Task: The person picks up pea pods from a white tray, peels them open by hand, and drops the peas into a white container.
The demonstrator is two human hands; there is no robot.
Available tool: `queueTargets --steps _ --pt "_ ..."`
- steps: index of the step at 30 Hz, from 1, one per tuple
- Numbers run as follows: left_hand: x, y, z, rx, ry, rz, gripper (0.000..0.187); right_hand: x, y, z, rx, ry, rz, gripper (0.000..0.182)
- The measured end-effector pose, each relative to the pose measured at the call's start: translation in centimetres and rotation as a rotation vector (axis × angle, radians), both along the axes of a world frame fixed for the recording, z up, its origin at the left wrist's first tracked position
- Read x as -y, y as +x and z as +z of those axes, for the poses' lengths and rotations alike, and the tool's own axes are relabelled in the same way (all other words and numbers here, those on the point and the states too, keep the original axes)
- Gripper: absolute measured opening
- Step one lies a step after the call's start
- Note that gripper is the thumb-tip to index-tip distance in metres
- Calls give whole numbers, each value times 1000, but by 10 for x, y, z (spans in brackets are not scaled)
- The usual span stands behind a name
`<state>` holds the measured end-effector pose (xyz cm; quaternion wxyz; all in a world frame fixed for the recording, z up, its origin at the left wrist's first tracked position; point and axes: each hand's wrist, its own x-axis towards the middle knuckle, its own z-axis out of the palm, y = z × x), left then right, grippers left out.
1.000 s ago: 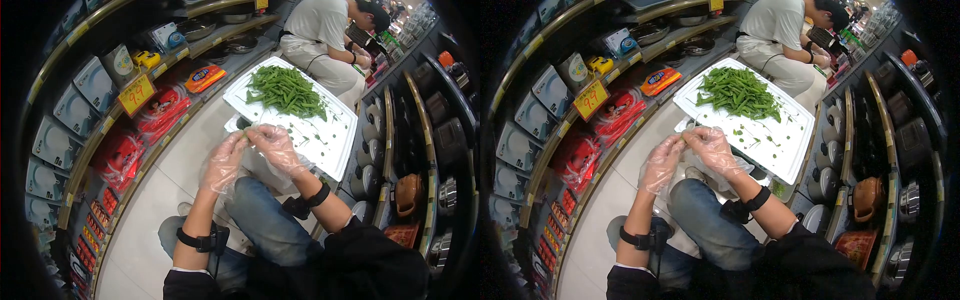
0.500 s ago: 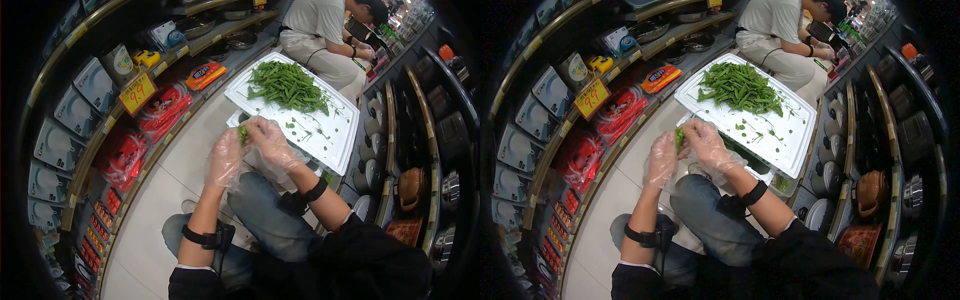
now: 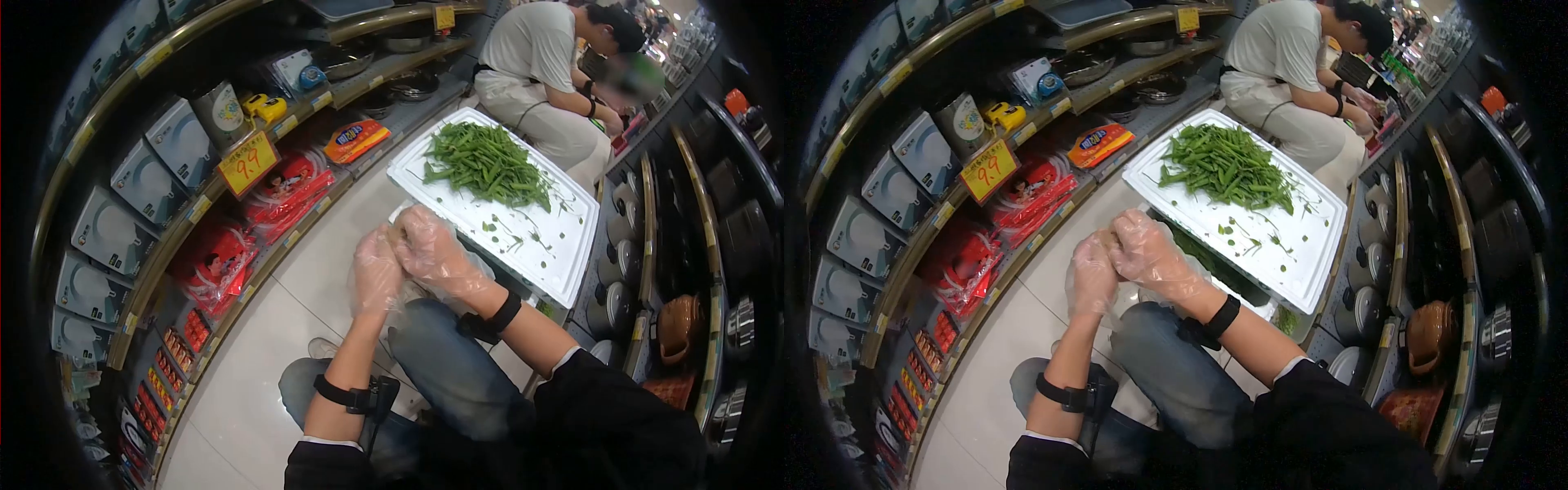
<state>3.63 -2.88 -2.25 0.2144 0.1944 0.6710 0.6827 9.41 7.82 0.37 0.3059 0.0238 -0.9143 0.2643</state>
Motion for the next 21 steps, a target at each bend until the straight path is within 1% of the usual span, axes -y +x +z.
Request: queueTargets --steps 1,2,3,5,6,7,8,10,11,13,14,15,16,17,18,19,20,21 --pt "0 2 3 -158 -136 162 33 2 -1 0 21 -60 2 13" --pt "1 -2 -1 -159 -131 176 33 4 -3 0 43 -119 4 9" --pt "0 -7 -9 -181 -109 151 34 6 -6 -2 41 -114 14 9" --pt "0 -8 -10 -204 -84 132 34 11 -15 -9 -72 -209 -85 10" --pt "-3 -4 -6 -87 4 139 35 10 -17 -11 -74 -207 -79 10" --pt "-5 -1 -3 29 92 146 35 10 -19 -14 -106 -190 -122 14" --pt "-7 -2 -6 27 96 153 35 9 -21 -15 -138 -171 -164 18" --pt "-14 -5 -20 125 204 69 34 2 -24 -17 -123 -122 -168 16" --pt "-16 -5 -22 123 206 75 34 -2 -25 -17 -107 -74 -177 14" --pt "-17 -6 -25 193 269 4 32 -6 -25 -19 -85 -66 -178 14" --pt "-16 -6 -23 193 269 9 32 -6 -26 -18 -60 -55 -183 15" --pt "-15 -4 -18 155 209 22 31 -4 -25 -17 -59 -54 -179 15" --pt "-15 -3 -16 119 149 35 30 -1 -24 -17 -83 7 -206 15" --pt "-17 -1 -17 121 152 39 30 1 -22 -16 -106 69 -231 15" --pt "-19 0 -19 -44 159 126 31 1 -22 -17 -103 72 -228 15" --pt "-20 1 -22 -209 163 212 31 0 -22 -18 -132 184 -206 16" --pt "-22 0 -26 -208 163 215 31 1 -22 -16 -163 295 -184 16" --pt "-24 -2 -29 -201 110 266 33 3 -22 -14 -161 296 -181 16"
